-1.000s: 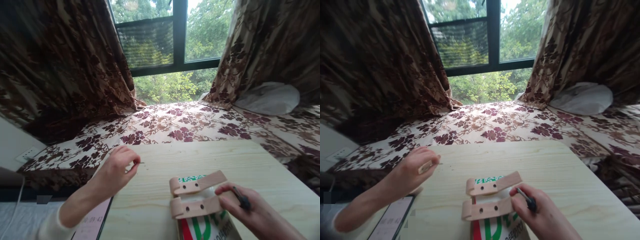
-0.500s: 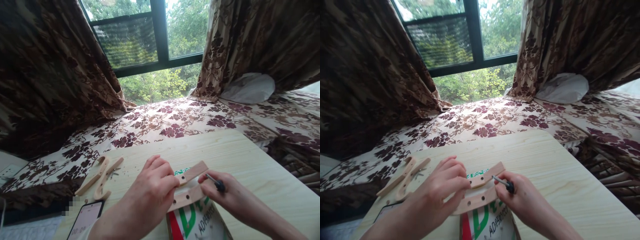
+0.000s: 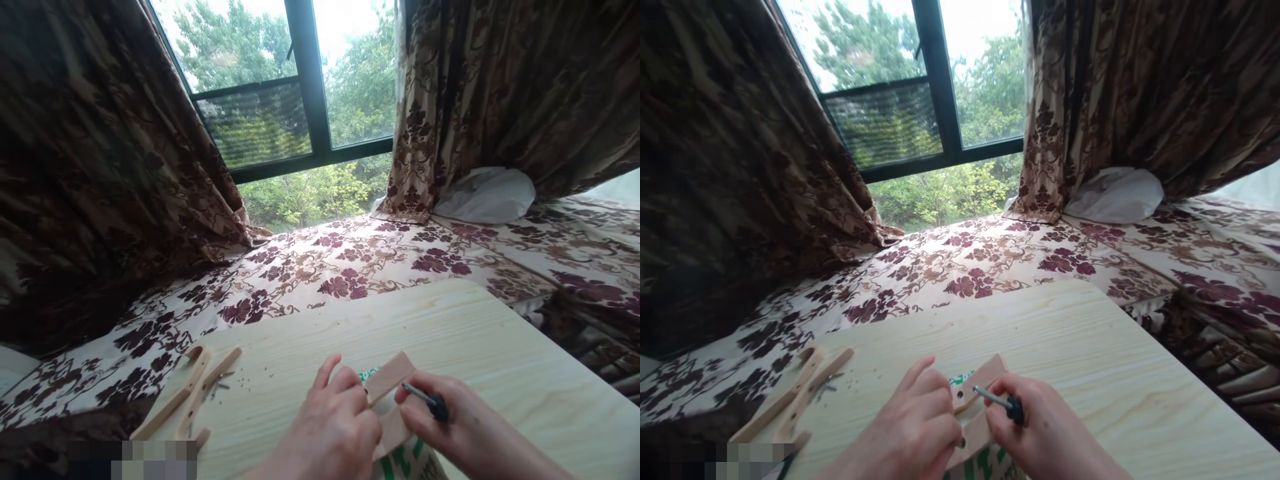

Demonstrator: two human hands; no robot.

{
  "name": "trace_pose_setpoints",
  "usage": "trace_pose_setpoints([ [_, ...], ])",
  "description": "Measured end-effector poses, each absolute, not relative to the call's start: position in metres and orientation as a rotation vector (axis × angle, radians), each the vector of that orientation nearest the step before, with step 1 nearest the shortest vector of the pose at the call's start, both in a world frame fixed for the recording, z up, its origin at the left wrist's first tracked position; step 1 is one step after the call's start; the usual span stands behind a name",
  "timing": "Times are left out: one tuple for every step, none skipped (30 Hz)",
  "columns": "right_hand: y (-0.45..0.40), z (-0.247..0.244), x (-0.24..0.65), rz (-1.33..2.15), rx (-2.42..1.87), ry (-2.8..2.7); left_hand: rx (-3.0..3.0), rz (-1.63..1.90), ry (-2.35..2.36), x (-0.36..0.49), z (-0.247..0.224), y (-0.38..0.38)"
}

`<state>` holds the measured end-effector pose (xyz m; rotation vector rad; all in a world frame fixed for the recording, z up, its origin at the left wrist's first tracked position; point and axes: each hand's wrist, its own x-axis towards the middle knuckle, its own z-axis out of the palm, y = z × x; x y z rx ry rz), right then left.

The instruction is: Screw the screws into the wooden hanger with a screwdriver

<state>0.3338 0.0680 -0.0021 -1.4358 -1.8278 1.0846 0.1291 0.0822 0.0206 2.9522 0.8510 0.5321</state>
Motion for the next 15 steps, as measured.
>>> trace_pose_setpoints([
  [0.068,-0.002,0.333,1.082,-1.440,-1.832,2.996,0.530,0.839,0.129,0.015,0.085],
  [0.069,-0.002,0.333,1.081,-1.442,-1.836,3.032,0.517,0.830,0.130,0.011,0.087],
  [0.069,-0.001,0.333,1.079,-1.442,-1.840,3.061,0.497,0.823,0.130,0.009,0.089],
  [0.069,0.001,0.333,1.075,-1.440,-1.845,3.077,0.479,0.823,0.131,0.008,0.089],
  [0.069,0.002,0.332,1.071,-1.438,-1.847,3.083,0.459,0.827,0.132,0.007,0.090],
  [0.069,0.003,0.332,1.067,-1.435,-1.850,3.082,0.446,0.833,0.133,0.007,0.089],
  [0.068,0.004,0.333,1.063,-1.434,-1.852,3.074,0.439,0.836,0.134,0.007,0.088],
  [0.068,0.004,0.333,1.059,-1.435,-1.854,3.051,0.436,0.846,0.135,0.006,0.088],
  [0.067,0.004,0.333,1.060,-1.433,-1.854,3.018,0.433,0.862,0.136,0.005,0.087],
  [0.066,0.004,0.334,1.060,-1.433,-1.852,2.978,0.424,0.885,0.137,0.004,0.086],
  [0.066,0.003,0.334,1.063,-1.435,-1.848,2.937,0.412,0.911,0.138,0.003,0.086],
  [0.065,0.003,0.334,1.064,-1.439,-1.842,2.901,0.399,0.935,0.139,0.002,0.086],
  [0.065,0.003,0.334,1.065,-1.444,-1.838,2.875,0.388,0.959,0.139,0.001,0.085],
  [0.065,0.003,0.334,1.065,-1.449,-1.837,2.861,0.382,0.974,0.140,0.000,0.085],
  [0.065,0.003,0.333,1.064,-1.454,-1.840,2.856,0.374,0.982,0.140,-0.001,0.085],
])
